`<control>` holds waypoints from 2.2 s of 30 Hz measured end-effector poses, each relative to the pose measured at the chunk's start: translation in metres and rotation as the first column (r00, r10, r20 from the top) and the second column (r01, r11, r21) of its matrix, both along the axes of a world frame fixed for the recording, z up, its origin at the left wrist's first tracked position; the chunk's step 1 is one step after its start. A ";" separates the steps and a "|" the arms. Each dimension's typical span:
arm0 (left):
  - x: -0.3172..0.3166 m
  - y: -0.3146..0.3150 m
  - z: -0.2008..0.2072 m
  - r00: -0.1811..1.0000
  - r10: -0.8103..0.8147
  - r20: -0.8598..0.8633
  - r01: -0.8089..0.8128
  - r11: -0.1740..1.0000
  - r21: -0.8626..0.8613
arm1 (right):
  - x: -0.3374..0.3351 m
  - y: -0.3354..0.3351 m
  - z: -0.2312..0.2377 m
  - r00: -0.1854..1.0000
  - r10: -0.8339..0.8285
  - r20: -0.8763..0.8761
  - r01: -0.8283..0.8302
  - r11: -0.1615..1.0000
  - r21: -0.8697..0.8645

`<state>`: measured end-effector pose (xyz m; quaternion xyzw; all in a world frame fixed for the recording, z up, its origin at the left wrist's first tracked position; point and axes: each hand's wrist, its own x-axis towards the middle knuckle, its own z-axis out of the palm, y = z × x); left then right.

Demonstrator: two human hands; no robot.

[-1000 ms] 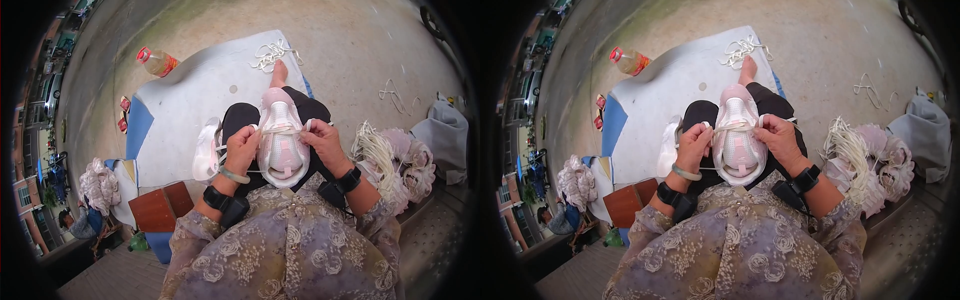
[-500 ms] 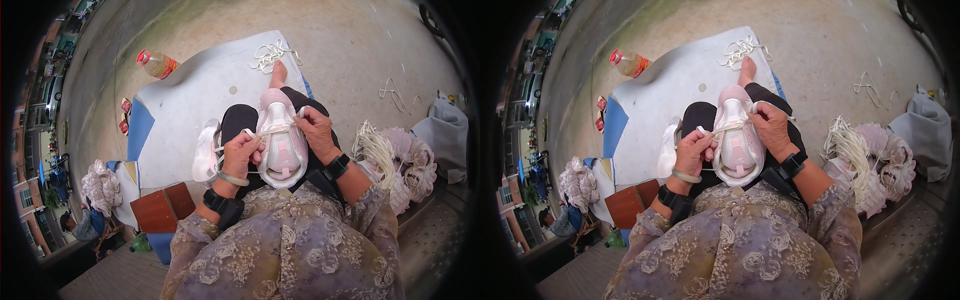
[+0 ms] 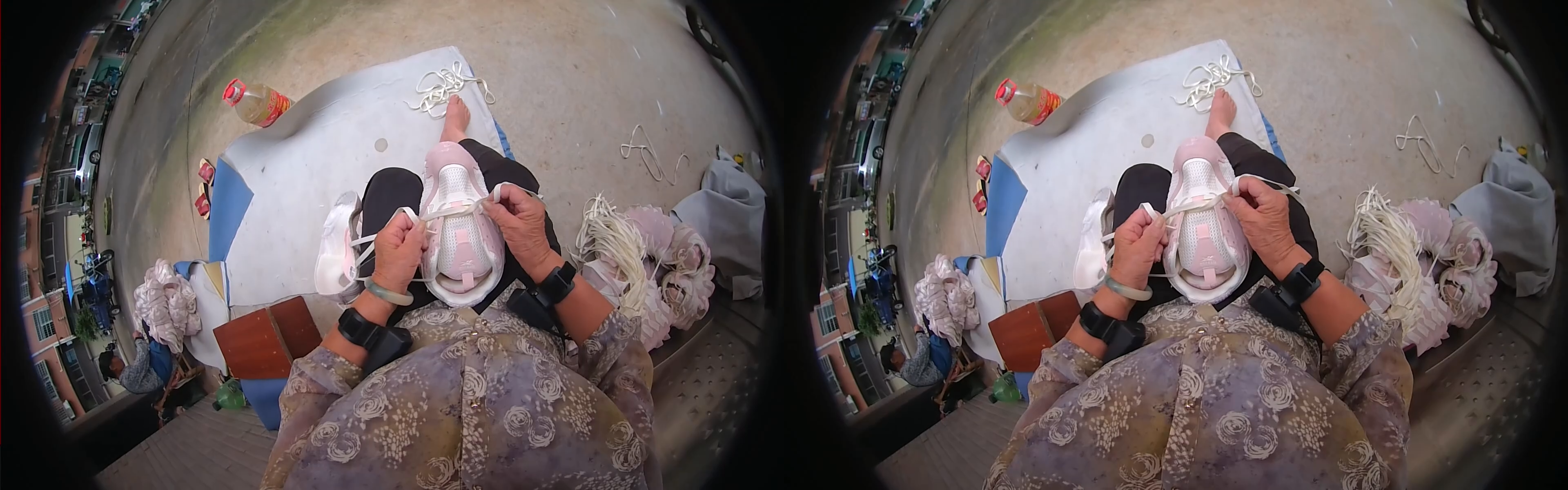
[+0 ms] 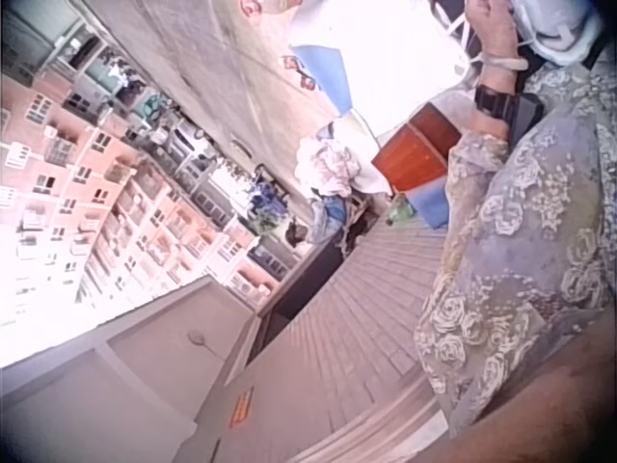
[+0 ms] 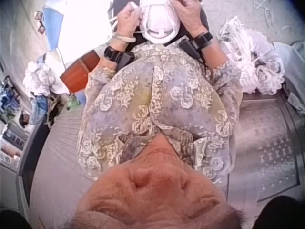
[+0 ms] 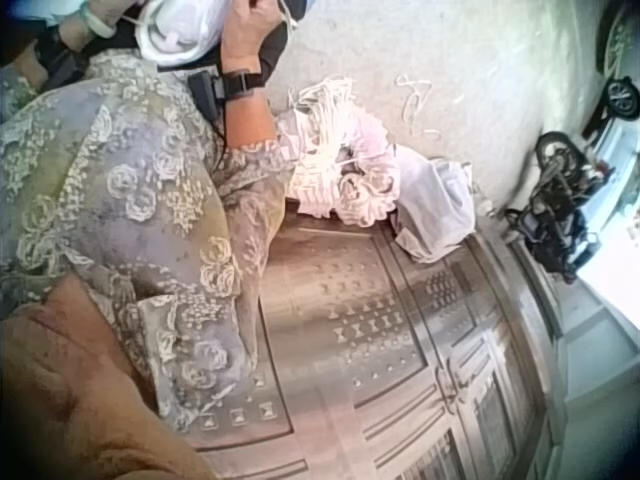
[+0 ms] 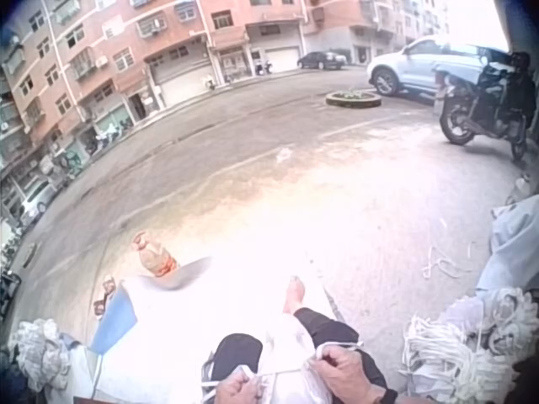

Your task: Lacing strings into a pink and white sneaker.

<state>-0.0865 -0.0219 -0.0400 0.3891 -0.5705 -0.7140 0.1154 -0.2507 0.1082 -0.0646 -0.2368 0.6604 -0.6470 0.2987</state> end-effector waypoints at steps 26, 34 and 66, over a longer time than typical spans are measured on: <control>-0.023 -0.006 -0.007 0.993 -0.077 0.089 0.117 0.698 -0.707 | -0.002 0.009 0.017 0.951 0.199 -0.235 -0.149 0.965 0.214; -0.024 -0.001 0.002 0.979 -0.011 0.205 0.147 0.737 -0.660 | 0.008 -0.010 0.050 0.787 0.232 -0.571 -0.157 0.971 0.179; 0.000 0.019 0.005 0.978 -0.158 0.136 0.194 0.448 -0.873 | -0.044 0.226 0.029 0.389 0.532 -0.752 0.181 0.756 0.629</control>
